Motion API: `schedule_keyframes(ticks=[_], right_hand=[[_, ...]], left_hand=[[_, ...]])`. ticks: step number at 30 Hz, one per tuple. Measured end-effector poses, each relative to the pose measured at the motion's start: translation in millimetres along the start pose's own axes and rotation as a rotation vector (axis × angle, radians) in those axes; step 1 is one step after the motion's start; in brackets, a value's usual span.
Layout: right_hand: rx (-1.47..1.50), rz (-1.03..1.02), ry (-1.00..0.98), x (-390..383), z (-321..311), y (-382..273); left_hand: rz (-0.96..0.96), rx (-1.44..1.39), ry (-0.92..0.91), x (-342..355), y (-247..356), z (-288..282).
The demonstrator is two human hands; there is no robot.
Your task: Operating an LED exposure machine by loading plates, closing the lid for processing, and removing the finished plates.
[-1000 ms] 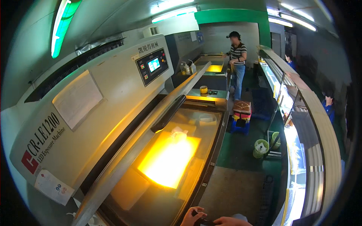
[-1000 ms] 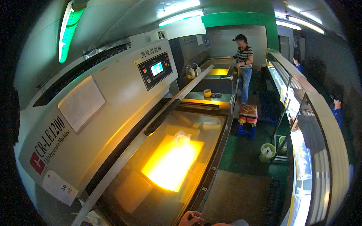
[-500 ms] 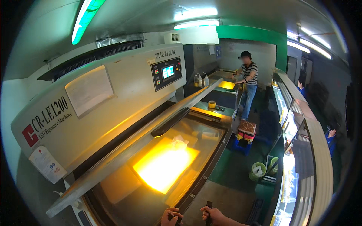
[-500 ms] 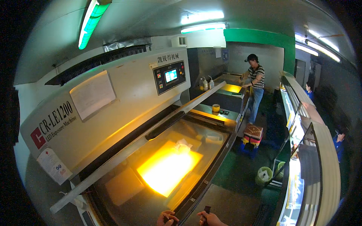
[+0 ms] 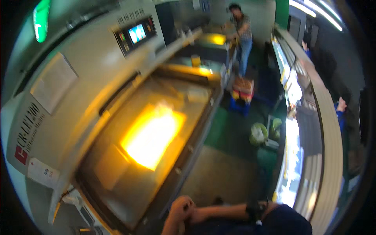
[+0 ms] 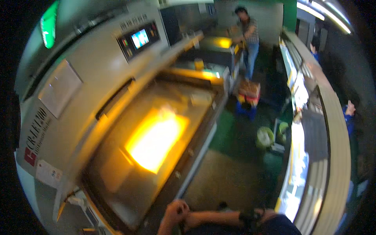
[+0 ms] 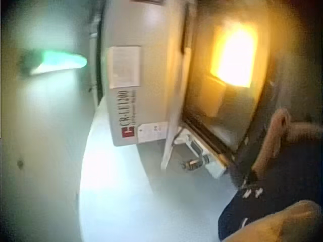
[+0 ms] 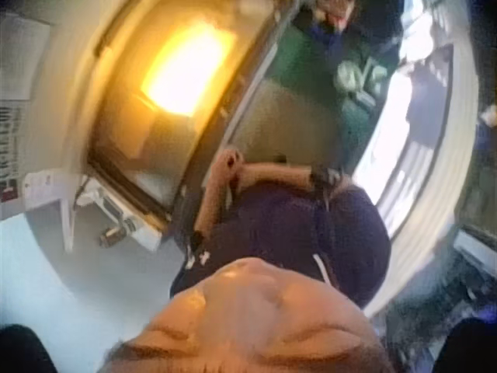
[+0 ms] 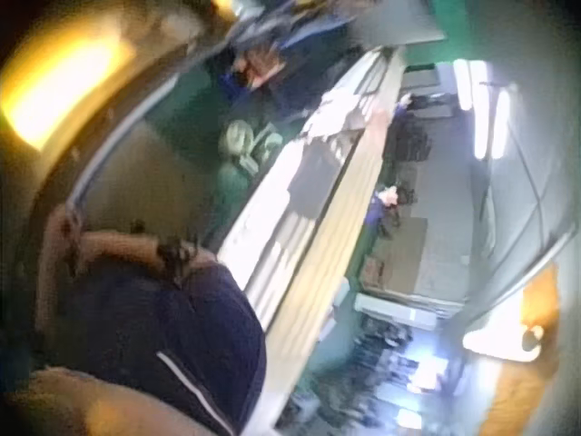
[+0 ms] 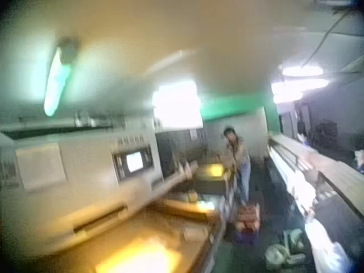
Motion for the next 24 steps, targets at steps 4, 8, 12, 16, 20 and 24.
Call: schedule_keyframes(ticks=[4,8,12,16,20,24], right_hand=[[0.375,0.216,-0.088,2,-7,-34],[0.627,0.340,-0.149,28,-10,-39],[0.195,0.291,0.080,57,-32,-36],[0.334,0.256,0.312,107,-40,9],[0.470,0.586,0.506,134,-65,-19],[1.047,0.850,0.577,170,-44,11]], left_hand=[[-0.045,0.197,-0.060,9,-1,-35],[-0.082,0.150,0.161,-4,-32,-75],[-0.196,-0.042,0.565,-32,-44,-124],[-0.499,-0.403,0.734,-80,-112,-145],[-0.573,-0.349,0.257,-72,-92,-147],[-0.640,-0.181,0.254,-74,-123,-185]])
Point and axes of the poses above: each hand's wrist, its own x-axis towards the middle knuckle, its own z-axis out of the palm, y = z × x, the point moved 9 cm from there along x, towards the middle knuckle, and after that the axes turned 12 degrees about y, right-handed, at the moved point
